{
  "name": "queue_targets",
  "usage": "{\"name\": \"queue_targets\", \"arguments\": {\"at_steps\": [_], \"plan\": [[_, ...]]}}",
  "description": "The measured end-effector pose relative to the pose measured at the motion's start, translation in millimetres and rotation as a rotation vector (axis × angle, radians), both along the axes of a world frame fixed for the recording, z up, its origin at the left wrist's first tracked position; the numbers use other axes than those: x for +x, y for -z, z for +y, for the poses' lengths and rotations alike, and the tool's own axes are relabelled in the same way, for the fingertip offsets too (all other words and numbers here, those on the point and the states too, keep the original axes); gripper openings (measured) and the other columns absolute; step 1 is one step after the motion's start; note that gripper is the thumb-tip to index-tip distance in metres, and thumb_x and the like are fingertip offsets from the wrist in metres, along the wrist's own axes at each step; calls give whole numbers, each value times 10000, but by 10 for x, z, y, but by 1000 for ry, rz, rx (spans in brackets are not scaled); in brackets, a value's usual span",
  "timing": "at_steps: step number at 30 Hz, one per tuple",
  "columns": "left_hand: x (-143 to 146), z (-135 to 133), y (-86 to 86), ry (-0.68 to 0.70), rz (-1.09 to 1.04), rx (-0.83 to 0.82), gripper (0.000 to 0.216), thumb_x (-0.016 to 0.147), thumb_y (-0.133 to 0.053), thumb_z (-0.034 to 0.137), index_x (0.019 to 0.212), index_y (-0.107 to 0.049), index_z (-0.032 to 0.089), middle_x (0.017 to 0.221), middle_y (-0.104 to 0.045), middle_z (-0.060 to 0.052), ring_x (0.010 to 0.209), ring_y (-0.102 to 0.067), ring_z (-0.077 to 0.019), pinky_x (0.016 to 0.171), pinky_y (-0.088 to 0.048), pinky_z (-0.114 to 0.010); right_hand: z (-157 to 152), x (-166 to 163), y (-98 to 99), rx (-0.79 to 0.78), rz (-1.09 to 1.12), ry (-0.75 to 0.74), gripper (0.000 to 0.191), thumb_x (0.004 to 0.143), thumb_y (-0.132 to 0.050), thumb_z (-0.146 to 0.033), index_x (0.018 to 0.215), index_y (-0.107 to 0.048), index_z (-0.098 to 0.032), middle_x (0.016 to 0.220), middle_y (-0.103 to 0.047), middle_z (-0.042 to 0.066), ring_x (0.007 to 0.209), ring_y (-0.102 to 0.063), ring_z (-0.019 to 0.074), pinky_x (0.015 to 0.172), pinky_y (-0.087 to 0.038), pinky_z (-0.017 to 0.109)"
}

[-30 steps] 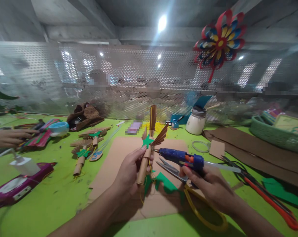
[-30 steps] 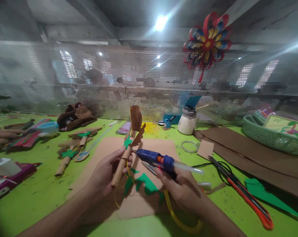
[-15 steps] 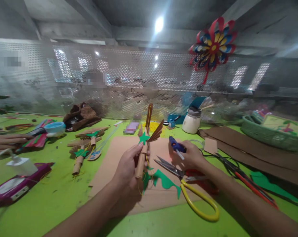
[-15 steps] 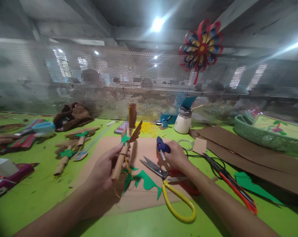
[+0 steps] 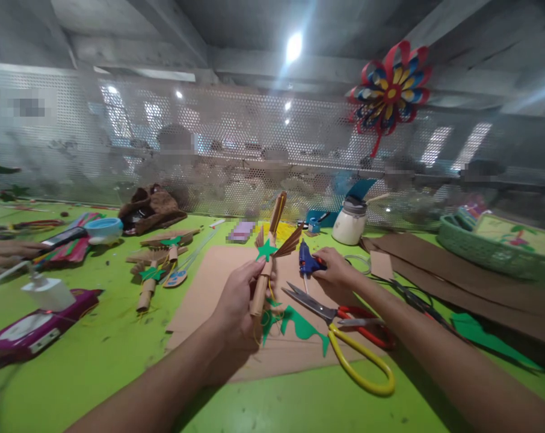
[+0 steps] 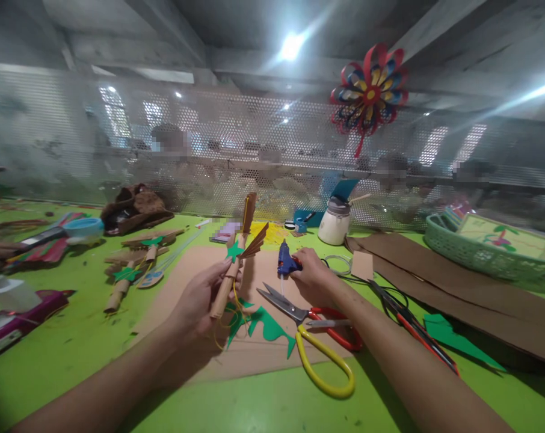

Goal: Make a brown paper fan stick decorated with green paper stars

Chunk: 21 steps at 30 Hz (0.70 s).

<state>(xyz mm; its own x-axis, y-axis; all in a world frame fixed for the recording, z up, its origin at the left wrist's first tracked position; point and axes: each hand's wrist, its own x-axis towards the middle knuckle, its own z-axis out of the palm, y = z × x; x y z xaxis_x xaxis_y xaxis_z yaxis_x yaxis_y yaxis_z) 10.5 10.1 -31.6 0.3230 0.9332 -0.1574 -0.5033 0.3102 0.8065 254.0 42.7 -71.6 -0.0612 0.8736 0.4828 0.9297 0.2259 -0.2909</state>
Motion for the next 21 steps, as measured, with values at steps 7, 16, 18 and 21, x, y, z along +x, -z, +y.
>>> {"name": "queue_targets", "arguments": {"at_steps": [7, 16, 18, 21], "plan": [[25, -61, -11, 104, -24, -60, 147, 776, -600, 300, 809, -566, 160, 558, -553, 8, 400, -519, -105, 354, -430, -203, -496, -225, -295, 256, 129, -51, 134, 863, -528, -227, 896, -639, -160, 922, -626, 98, 928, -568, 219, 847, -459, 378], [123, -187, 10, 153, 28, 131, 168, 750, -649, 298, 818, -617, 148, 620, -611, -25, 517, -582, -133, 435, -442, -207, -945, -565, -696, 441, -120, -180, 278, 854, -541, -193, 1126, -589, -158, 1248, -544, 136, 1189, -420, 302, 981, -327, 500], [132, -191, 26, 166, 15, 182, 177, 770, -638, 305, 835, -629, 141, 656, -619, -34, 566, -594, -136, 483, -463, -213, -914, -553, -644, 385, -194, -166, 248, 872, -532, -218, 1106, -597, -173, 1203, -591, 114, 1170, -433, 303, 993, -268, 531], [125, -145, 61, 168, -6, 185, 159, 783, -629, 279, 857, -637, 139, 689, -627, -40, 611, -601, -135, 538, -483, -218, -896, -555, -569, 318, -228, -146, 197, 893, -511, -228, 1057, -613, -190, 1047, -662, 77, 1040, -504, 265, 1000, -200, 536]]}}
